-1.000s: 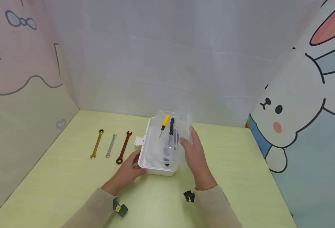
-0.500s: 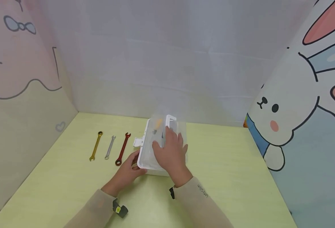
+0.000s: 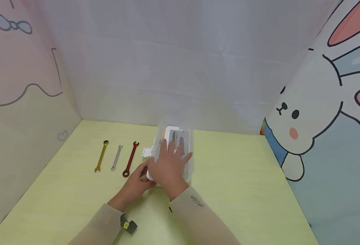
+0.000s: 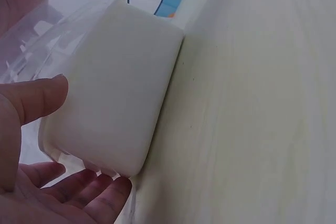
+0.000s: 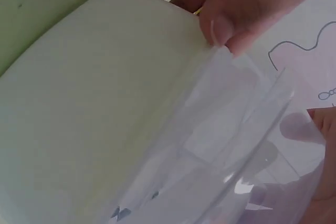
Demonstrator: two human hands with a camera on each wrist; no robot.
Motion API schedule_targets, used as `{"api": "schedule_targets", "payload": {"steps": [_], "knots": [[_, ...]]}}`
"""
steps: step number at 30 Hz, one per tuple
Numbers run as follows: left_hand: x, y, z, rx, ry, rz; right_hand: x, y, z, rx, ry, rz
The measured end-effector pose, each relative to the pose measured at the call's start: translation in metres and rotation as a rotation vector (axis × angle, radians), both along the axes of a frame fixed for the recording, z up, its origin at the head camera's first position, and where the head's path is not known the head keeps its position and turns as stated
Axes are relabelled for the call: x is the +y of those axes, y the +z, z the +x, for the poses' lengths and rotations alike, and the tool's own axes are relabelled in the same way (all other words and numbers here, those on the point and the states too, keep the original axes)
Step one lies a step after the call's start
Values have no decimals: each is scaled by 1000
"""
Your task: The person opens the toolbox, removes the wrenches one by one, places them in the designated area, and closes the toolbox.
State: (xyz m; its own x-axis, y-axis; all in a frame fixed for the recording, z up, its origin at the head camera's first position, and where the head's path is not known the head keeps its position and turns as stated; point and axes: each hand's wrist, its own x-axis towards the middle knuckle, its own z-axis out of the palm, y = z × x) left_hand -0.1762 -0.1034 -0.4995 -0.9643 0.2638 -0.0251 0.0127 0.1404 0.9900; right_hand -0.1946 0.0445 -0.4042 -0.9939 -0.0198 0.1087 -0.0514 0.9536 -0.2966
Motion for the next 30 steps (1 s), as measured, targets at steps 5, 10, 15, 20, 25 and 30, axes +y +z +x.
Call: {"api": "schedule_targets", "payload": {"steps": [5, 10, 15, 20, 25, 30], "knots": [[-2, 1, -1, 2, 7, -21, -10, -6, -3, -26, 1, 94], [-4, 0, -3, 13, 18, -87, -18, -11, -4, -53, 14, 155], [-4, 0, -4, 27, 21, -131, -22, -12, -3, -48, 24, 196], [-3, -1, -4, 22, 27, -132, -21, -11, -1, -29, 32, 170], [-3, -2, -4, 3, 24, -93, -15, -13, 0, -24, 63, 144], [-2, -4, -3, 1, 9, -73, -2, -13, 3, -19, 119, 164]]}}
